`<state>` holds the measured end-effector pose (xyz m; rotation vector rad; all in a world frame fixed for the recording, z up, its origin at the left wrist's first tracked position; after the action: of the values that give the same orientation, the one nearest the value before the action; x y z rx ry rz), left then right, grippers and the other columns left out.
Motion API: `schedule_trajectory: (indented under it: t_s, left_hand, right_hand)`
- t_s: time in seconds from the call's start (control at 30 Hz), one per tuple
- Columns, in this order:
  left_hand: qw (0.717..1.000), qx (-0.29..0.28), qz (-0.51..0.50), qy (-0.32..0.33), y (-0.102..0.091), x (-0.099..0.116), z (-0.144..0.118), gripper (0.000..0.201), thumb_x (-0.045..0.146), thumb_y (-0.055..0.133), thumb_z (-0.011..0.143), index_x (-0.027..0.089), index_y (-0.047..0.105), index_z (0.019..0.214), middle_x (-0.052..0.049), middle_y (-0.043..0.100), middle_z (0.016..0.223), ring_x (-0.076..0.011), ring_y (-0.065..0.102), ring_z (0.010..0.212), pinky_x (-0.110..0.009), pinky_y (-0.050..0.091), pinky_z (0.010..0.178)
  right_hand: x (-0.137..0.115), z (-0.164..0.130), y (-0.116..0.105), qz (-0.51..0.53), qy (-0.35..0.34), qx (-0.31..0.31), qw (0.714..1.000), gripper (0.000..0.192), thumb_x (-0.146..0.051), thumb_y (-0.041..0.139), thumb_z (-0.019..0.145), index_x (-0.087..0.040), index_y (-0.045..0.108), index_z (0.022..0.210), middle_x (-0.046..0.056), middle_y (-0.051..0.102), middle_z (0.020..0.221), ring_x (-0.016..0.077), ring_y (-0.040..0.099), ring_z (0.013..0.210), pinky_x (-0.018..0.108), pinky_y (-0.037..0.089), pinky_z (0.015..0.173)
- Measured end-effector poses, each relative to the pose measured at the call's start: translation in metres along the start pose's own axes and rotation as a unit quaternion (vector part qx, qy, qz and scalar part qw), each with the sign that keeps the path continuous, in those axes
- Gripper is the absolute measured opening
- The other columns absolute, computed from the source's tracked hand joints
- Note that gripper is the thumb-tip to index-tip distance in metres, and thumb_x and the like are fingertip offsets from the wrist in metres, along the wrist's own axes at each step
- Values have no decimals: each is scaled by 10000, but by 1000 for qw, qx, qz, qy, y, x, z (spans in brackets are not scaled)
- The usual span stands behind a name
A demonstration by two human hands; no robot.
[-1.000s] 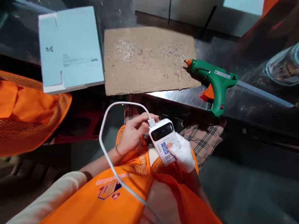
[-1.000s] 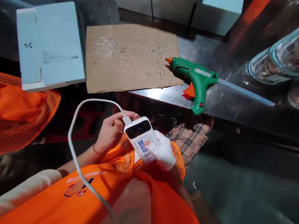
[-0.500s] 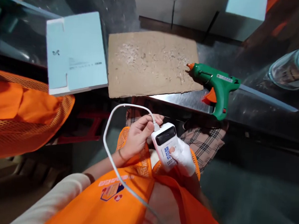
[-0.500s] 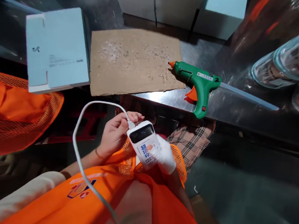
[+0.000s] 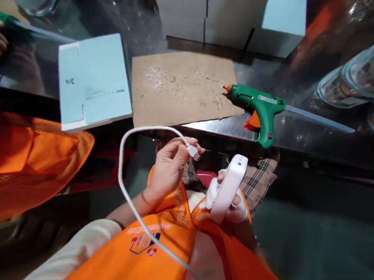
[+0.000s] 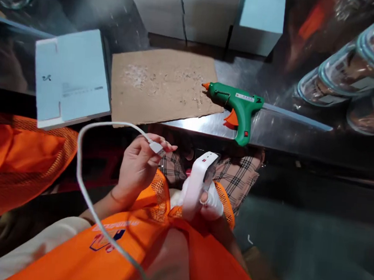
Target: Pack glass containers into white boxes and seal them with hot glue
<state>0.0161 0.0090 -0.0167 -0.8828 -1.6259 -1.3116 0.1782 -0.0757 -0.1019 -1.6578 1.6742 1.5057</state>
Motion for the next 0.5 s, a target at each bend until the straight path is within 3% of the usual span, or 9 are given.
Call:
schedule_trajectory:
  t_s: [0.1,0.2,0.3,0.5]
  left_hand:
    - [1000,8,11,-19,-9,-17,-8,378,581,859,824,242,820,987,-15,783,878,-147,756,807,-292,635,833]
    - [999,-17,36,-15,-12,-16,-11,335,549,812,889,254,832,1046,-30,814,916,-166,786,869,-277,623,849]
    - [995,-57,79,-13,-12,-13,-17,308,513,755,950,244,831,1080,-52,826,931,-188,801,891,-278,629,827]
    - [985,-93,143,-4,-12,-8,-24,305,491,749,957,211,832,1044,-76,816,938,-211,795,855,-298,638,789]
  right_hand:
    - [-4,1,17,83,67,-62,992,777,-869,803,620,-191,726,991,96,745,794,248,724,657,344,593,589]
    - [-17,4,14,87,66,-16,994,698,-621,964,595,-179,724,1078,82,768,851,216,718,701,294,580,623]
    - [-23,4,9,74,58,24,995,746,-527,1008,566,-183,700,1152,51,760,872,178,680,689,264,563,612]
    - [-13,-1,4,33,72,-12,997,698,-517,1003,627,-178,749,1182,82,792,1037,209,723,854,280,585,738]
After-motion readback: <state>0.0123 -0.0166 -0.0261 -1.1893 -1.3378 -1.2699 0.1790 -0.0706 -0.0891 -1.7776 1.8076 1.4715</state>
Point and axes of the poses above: each hand's wrist, its own z-axis towards the middle knuckle, its own y-axis out of the palm, x = y × z, the point moved 9 cm from there along z, towards the middle knuckle
